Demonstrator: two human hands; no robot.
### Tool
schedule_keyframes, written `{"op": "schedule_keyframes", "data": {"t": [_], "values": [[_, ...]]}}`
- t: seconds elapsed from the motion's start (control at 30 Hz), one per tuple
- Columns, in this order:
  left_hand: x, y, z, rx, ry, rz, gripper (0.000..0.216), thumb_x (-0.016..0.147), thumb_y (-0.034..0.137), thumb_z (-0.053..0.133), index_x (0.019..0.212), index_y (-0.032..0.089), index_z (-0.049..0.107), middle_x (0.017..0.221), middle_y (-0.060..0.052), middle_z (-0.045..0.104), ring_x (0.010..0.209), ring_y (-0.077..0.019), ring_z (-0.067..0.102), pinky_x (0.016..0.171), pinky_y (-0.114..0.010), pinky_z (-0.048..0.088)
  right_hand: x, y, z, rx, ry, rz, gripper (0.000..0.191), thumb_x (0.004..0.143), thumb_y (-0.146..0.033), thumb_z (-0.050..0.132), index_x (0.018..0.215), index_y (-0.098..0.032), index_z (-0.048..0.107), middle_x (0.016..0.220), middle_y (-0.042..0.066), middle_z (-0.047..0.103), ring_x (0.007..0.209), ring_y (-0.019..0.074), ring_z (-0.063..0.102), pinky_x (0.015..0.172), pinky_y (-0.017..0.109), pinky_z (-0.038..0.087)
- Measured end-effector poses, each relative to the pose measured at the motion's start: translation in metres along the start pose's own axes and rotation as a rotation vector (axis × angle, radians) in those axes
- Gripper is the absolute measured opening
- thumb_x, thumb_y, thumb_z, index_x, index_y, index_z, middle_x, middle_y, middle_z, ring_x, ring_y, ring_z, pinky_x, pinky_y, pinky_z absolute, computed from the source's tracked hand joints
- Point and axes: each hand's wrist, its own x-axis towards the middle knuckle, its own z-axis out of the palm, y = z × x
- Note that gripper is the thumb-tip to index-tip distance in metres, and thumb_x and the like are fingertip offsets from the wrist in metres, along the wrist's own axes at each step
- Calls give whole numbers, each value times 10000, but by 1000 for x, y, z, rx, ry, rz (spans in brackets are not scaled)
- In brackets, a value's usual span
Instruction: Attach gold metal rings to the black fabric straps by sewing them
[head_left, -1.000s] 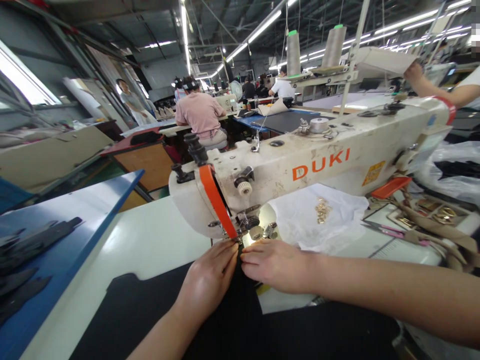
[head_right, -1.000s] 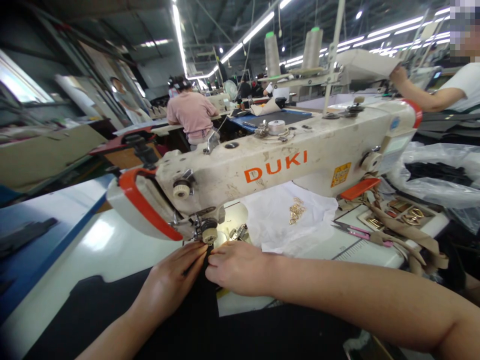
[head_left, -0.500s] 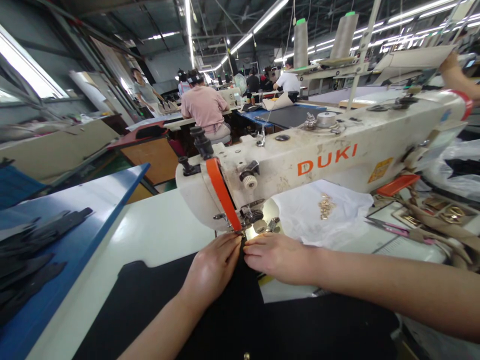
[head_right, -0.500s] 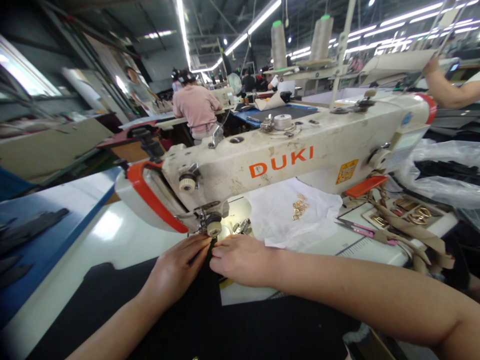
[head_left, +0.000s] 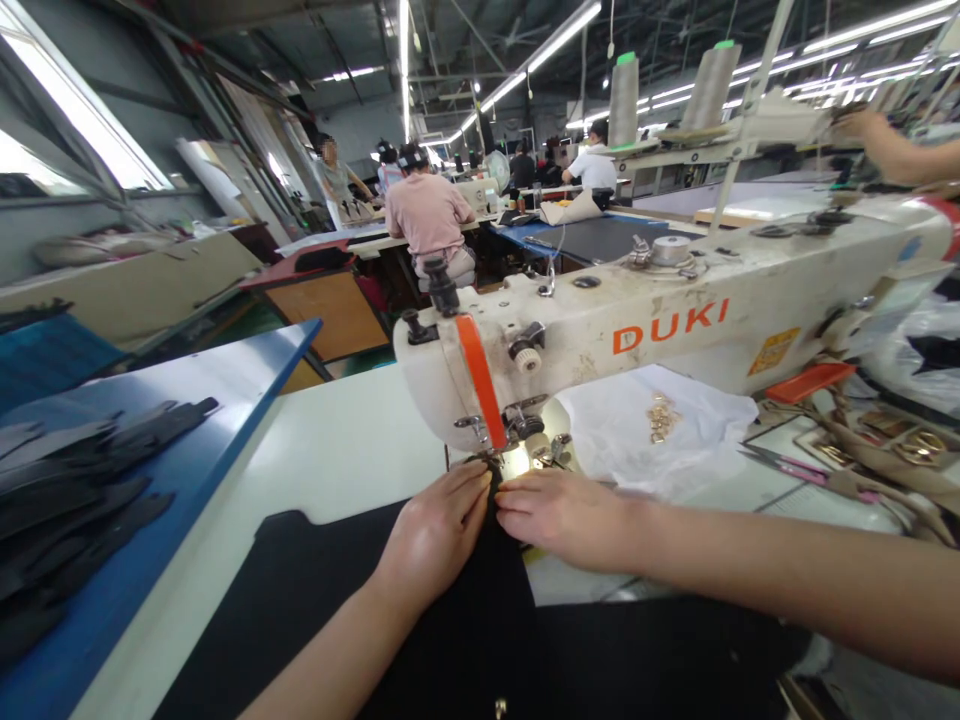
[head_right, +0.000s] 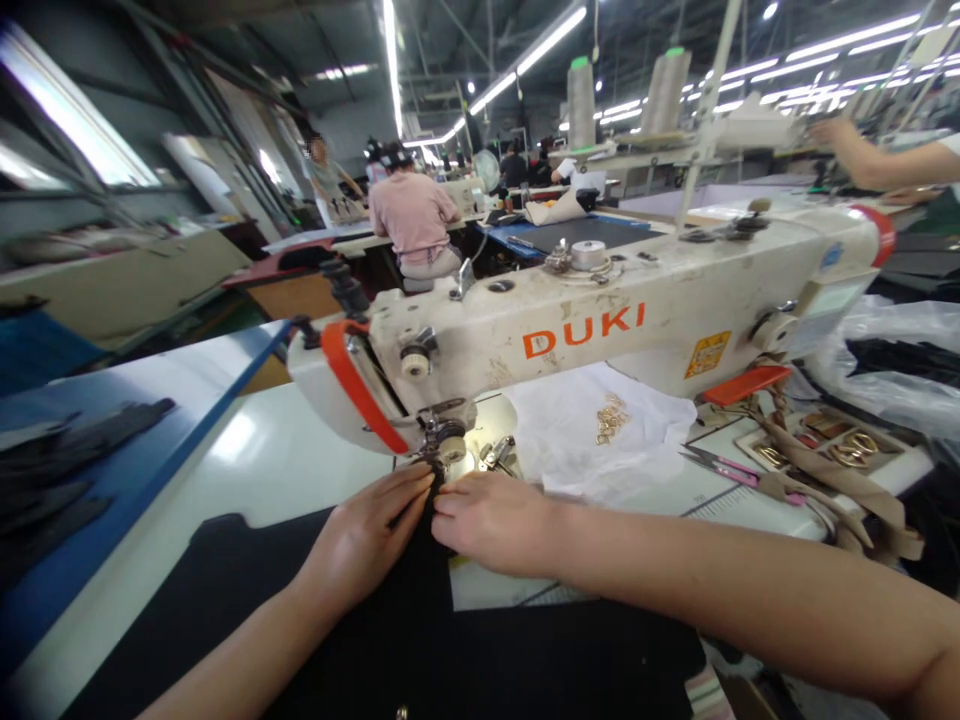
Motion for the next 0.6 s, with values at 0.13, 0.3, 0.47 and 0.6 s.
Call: {"op": "schedule_keyframes", "data": {"t": [0.13,0.3,0.47,0.6], "values": [[-26,19,-16,15,-24,-46,241,879,125,460,1022,148,653,1034,-96,699,958,-191,665,870,-324,560,0,-30,0,-5,38,-27,173,909,-170,480,986,-113,624,1086,109,646,1026,212,576,926,352,462],[-40,33,-28,-3,25,-162,245,879,152,470,1060,164,635,1076,-97,684,981,-188,656,897,-332,541,0,-47,2,27,86,-36,202,908,-147,477,1041,-108,625,1105,111,655,1044,194,581,955,340,450],[-82,-1,-79,113,144,-621,341,853,388,513,1138,219,593,1142,-88,658,908,-250,682,717,-369,594,-2,-46,-2,28,53,-40,242,912,-134,460,1105,-115,604,1189,88,626,1115,185,556,976,320,440],[-157,-43,-136,272,22,-1018,302,807,513,536,887,242,642,716,29,723,565,-228,683,462,-331,551,-2,-45,-2,32,40,-31,255,915,-134,452,1125,-109,595,1206,86,618,1138,185,546,1000,317,424]]}}
